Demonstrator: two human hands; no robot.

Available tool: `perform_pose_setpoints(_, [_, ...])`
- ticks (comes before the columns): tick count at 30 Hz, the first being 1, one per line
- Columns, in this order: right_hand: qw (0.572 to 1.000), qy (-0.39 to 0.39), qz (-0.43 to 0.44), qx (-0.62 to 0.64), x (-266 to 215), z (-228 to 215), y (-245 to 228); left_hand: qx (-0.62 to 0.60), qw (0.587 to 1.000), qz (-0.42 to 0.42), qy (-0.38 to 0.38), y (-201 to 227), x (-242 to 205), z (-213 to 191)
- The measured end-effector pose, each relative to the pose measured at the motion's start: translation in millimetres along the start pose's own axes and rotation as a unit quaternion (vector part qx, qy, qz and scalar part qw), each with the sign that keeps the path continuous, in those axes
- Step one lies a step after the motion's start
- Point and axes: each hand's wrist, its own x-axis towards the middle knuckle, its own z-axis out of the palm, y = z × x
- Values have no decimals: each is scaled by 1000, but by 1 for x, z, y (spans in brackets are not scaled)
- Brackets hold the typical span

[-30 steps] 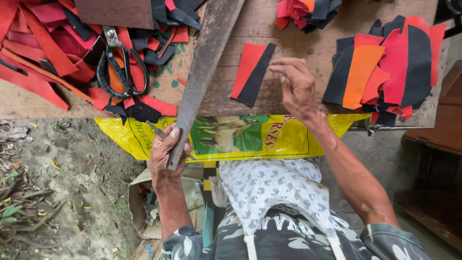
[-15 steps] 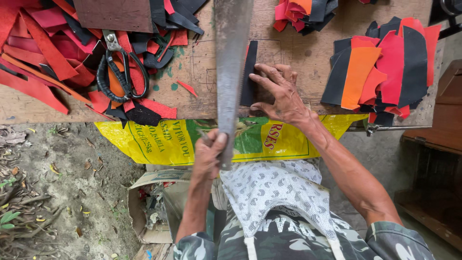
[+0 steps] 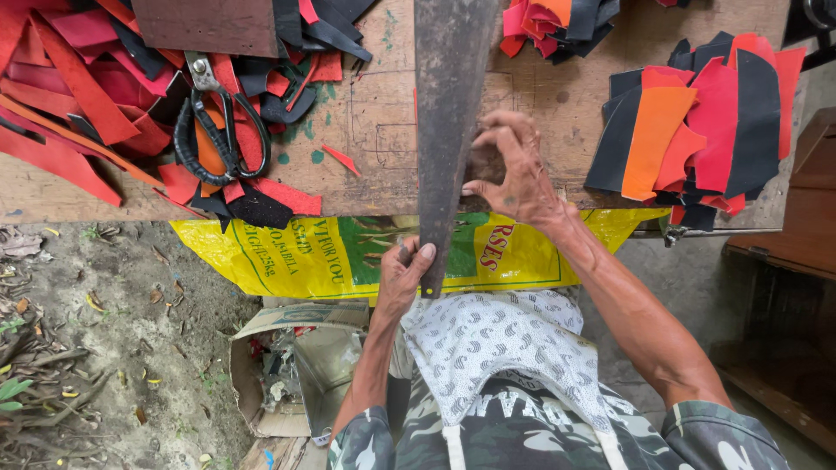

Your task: The person uses a hand saw to cut red and black rubber pieces on a wooden workbench. They repeatedly position each piece, saw along its edge, and place the cut piece aside.

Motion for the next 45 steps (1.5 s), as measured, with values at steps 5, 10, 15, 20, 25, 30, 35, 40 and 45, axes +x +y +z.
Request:
perform_pose_setpoints(5, [1000, -18, 15, -2, 8, -8, -9, -35, 999, 26, 6, 1, 15, 12])
perform_pose_setpoints(10, [998, -49, -4, 25, 12, -14, -11, -40, 998, 34, 34, 6, 21, 15])
perform_pose_setpoints(15, [999, -37, 24, 17, 22, -11, -6, -32, 998, 45, 44, 8, 21, 18])
perform_pose_setpoints(20, [988, -21, -61, -137, 39, 9, -8, -33, 997, 41, 49, 5, 23, 17])
perform_pose_setpoints(25, [985, -30, -38, -164, 43, 16, -11, -20, 998, 22, 58, -2, 27, 13])
perform_pose_setpoints(30, [985, -35, -25, -164, 44, 17, -11, 6, 997, 22, 69, -6, 28, 9])
perform_pose_setpoints(35, [985, -39, -23, -167, 45, 18, -10, 21, 996, 28, 78, -2, 29, 10])
perform_pose_setpoints(40, [984, -49, -15, -172, 46, 19, -9, 49, 993, 38, 101, 3, 29, 15])
perform_pose_setpoints(45, [982, -57, -13, -180, 46, 20, -9, 71, 990, 36, 119, 5, 28, 19])
